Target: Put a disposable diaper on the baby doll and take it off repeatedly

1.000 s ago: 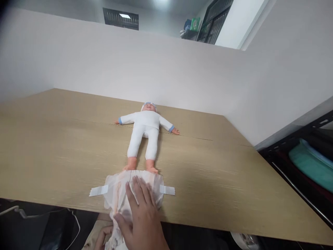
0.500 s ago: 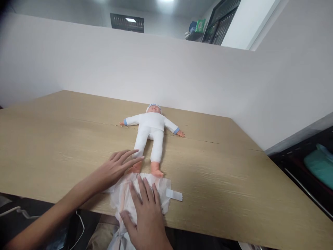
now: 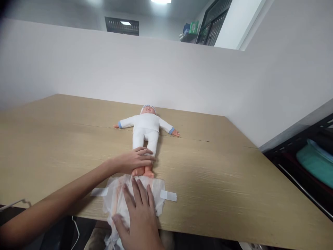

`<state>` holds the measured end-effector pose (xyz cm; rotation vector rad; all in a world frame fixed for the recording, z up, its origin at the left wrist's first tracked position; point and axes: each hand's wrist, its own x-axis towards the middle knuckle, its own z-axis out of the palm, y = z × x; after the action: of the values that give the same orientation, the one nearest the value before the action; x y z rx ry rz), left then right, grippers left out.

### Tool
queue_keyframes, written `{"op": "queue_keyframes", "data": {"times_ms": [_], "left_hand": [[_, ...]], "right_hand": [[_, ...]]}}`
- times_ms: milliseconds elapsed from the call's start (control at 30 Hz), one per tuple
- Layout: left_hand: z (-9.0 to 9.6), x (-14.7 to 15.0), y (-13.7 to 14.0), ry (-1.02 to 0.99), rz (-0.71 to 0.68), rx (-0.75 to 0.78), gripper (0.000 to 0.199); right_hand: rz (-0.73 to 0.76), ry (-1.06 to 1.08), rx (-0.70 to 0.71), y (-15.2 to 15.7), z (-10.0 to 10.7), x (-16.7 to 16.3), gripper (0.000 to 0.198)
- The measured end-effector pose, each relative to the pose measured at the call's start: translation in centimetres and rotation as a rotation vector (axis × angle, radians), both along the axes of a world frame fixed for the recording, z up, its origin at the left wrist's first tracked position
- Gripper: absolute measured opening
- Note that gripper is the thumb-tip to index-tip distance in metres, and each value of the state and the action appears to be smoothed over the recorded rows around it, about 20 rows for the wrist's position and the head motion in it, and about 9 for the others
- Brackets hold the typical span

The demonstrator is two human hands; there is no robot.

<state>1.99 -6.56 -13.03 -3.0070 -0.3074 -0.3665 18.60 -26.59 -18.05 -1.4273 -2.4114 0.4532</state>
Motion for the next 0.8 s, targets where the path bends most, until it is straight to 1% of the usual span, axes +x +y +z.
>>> {"op": "queue_keyframes", "data": {"times_ms": [67, 133, 167, 233, 300, 400, 467, 533, 600, 667, 800], "left_hand": [[0.3, 0.7, 0.3, 0.0, -0.002, 0.011, 0.023], [1.1, 1.1, 0.6, 0.011, 0.001, 0.003, 0.025], [1.7, 1.2, 0.7, 0.007, 0.005, -0.024, 0.028], [3.3, 1.1, 1.2, -0.035, 0.004, -0.134, 0.035], [5.4, 0.9, 1.8, -0.12, -0.007, -0.285, 0.039], [8.7, 0.5, 2.9, -0.252, -0.043, -0.47, 0.036], [10.5, 0.1, 3.6, -0.302, -0.055, -0.535, 0.033], [11.7, -0.3, 4.2, -0.332, -0.04, -0.571, 0.036], [12.5, -0.9, 4.8, -0.364, -0.008, -0.589, 0.042], [12.8, -1.6, 5.2, -0.396, 0.024, -0.602, 0.046], [12.8, -2.8, 6.0, -0.456, 0.039, -0.625, 0.043]], "right_hand": [[-0.001, 0.009, -0.026, 0.2, 0.1, 0.1, 0.085], [-0.006, 0.02, -0.056, 0.5, 0.2, 0.1, 0.082], [-0.006, 0.024, -0.071, 0.8, 0.4, 0.1, 0.081], [0.001, 0.018, -0.105, 1.4, 0.8, 0.1, 0.079], [0.012, -0.001, -0.138, 2.2, 1.4, -0.1, 0.076], [0.013, -0.02, -0.154, 3.7, 2.2, -0.3, 0.07], [0.012, -0.022, -0.149, 5.0, 2.5, -0.5, 0.067], [0.006, -0.033, -0.146, 6.8, 2.8, -0.7, 0.067], [-0.006, -0.047, -0.134, 8.9, 2.8, -1.0, 0.067], [-0.012, -0.059, -0.111, 11.2, 2.6, -1.3, 0.067], [-0.005, -0.093, -0.096, 16.2, 2.0, -1.8, 0.074]]}}
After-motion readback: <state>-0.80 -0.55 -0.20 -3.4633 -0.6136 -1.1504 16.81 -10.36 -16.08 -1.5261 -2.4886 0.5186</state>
